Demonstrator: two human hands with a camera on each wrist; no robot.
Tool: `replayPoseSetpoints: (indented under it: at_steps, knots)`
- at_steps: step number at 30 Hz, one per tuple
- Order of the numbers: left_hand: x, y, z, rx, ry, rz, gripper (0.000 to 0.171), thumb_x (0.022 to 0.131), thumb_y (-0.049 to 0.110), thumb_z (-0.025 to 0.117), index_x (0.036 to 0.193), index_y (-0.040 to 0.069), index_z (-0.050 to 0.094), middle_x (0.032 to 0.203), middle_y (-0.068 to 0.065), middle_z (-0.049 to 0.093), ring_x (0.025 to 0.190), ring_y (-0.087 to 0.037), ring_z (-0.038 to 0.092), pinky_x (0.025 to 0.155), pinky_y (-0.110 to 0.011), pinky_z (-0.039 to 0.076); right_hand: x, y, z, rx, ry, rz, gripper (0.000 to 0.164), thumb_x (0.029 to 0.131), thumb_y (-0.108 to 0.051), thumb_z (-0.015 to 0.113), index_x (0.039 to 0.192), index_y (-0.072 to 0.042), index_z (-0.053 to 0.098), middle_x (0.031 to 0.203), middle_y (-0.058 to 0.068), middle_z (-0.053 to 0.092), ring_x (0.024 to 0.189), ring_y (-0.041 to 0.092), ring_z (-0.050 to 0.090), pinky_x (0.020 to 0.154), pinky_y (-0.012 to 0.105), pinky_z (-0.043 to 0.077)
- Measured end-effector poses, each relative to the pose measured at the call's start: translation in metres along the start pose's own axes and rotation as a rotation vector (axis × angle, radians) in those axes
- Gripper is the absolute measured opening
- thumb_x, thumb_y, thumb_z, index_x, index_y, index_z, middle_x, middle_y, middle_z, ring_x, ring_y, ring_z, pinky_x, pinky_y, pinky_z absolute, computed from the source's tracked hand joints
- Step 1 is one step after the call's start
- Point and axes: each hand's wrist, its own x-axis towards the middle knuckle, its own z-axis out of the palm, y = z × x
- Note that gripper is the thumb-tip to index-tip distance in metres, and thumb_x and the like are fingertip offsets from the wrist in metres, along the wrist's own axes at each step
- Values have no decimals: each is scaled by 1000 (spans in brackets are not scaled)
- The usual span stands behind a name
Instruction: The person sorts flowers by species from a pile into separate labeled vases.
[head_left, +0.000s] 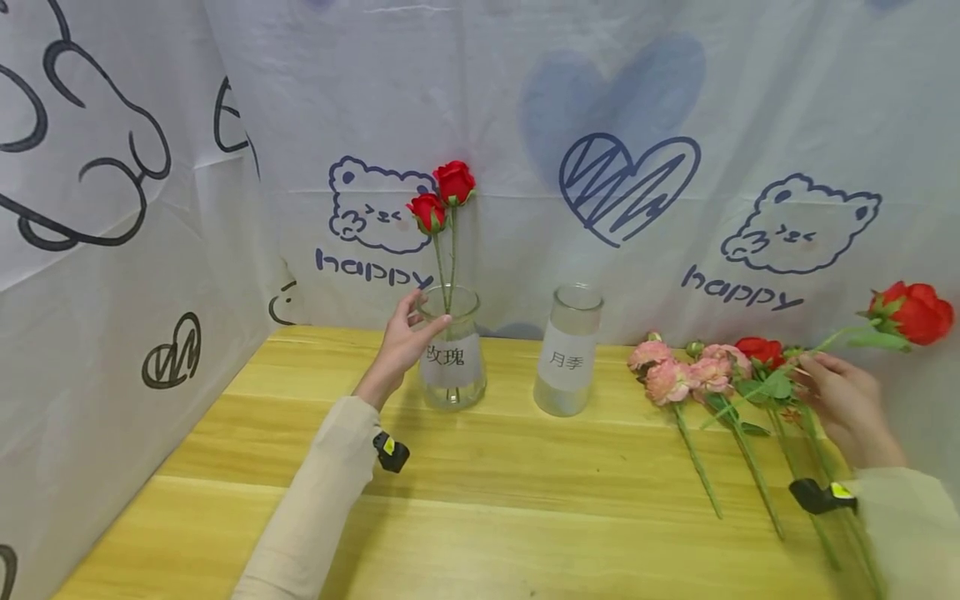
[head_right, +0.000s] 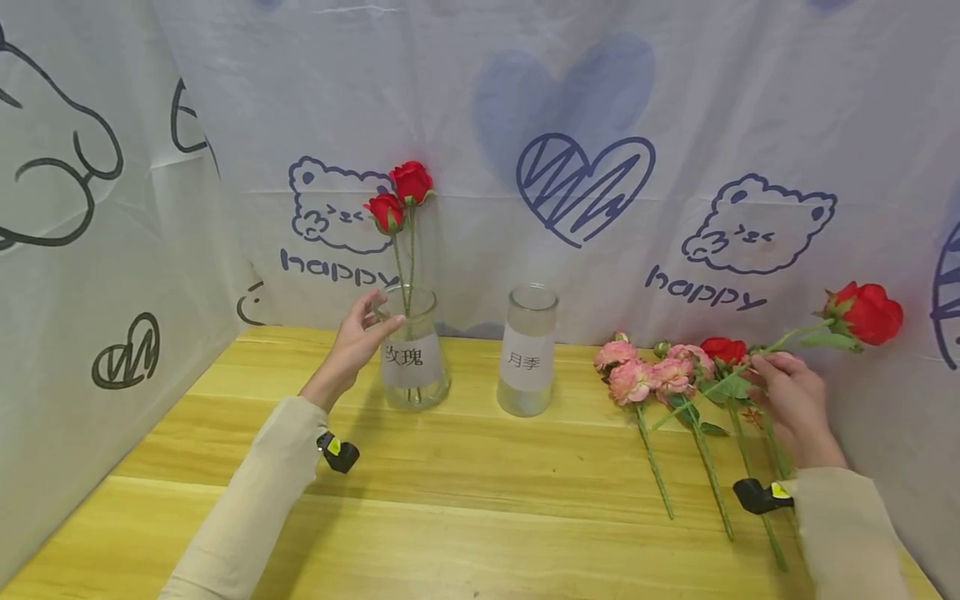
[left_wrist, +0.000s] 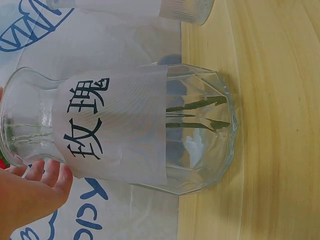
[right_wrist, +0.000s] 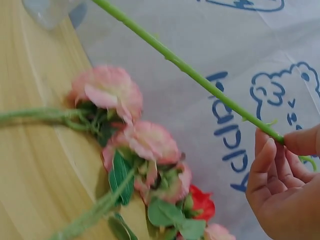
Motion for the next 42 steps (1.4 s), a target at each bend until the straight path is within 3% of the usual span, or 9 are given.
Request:
replayPoseSetpoints:
  at_steps: [3, 8, 16, 29, 37, 42]
  knots:
    - [-1, 0, 0, -1, 1, 5, 82, 92, 34, 66, 155, 15, 18, 155, -5, 28, 138, -28, 27, 111, -46, 29, 10, 4, 0, -32, 21, 4, 8, 91, -16, 67, 94, -10, 63, 88, -5, 64, 77, 7, 66, 62, 22, 55]
    - [-2, 0, -1, -1, -5, 16, 82, 92, 34, 66, 155, 14, 17, 155, -5, 27, 139, -28, 26, 111, -47, 29, 16, 6, 14, -76, 60, -11, 11, 92, -21, 67, 94, -11, 63, 92, -5, 59, 79, 5, 64, 64, 22, 55]
    - [-3, 1, -1, -3, -11, 29, 82, 93, 34, 65, 155, 14, 17, 155, -5, 26, 139, -28, 26, 111, -46, 29, -19, -19, 71, 35, -38, -17, 9, 94, -15, 63, 85, -12, 63, 80, -6, 62, 73, 5, 59, 60, 18, 50]
    - [-3, 1, -1, -11, -10, 29, 82, 92, 34, 65, 155, 13, 17, 155, -5, 27, 139, -28, 26, 111, -46, 29, -19, -38, 120, 184, -82, -10, 5, 95, -10, 62, 90, -8, 59, 89, -3, 65, 80, 8, 65, 63, 18, 50]
    - [-3, 0, -1, -1, -9, 20, 82, 92, 34, 65, 155, 14, 17, 155, -6, 27, 139, -28, 26, 111, -47, 29, -18, -47, 145, 150, -101, -3, 10, 95, -15, 62, 101, -9, 57, 97, -2, 60, 86, 8, 62, 67, 19, 51]
    - [-2, 1, -1, 5, -15, 22, 82, 93, 34, 65, 155, 13, 17, 155, -6, 27, 139, -29, 26, 111, -47, 29, -15, -55, 164, 150, -137, -18, 7, 96, -13, 59, 97, -7, 59, 96, -1, 59, 85, 9, 60, 66, 20, 51]
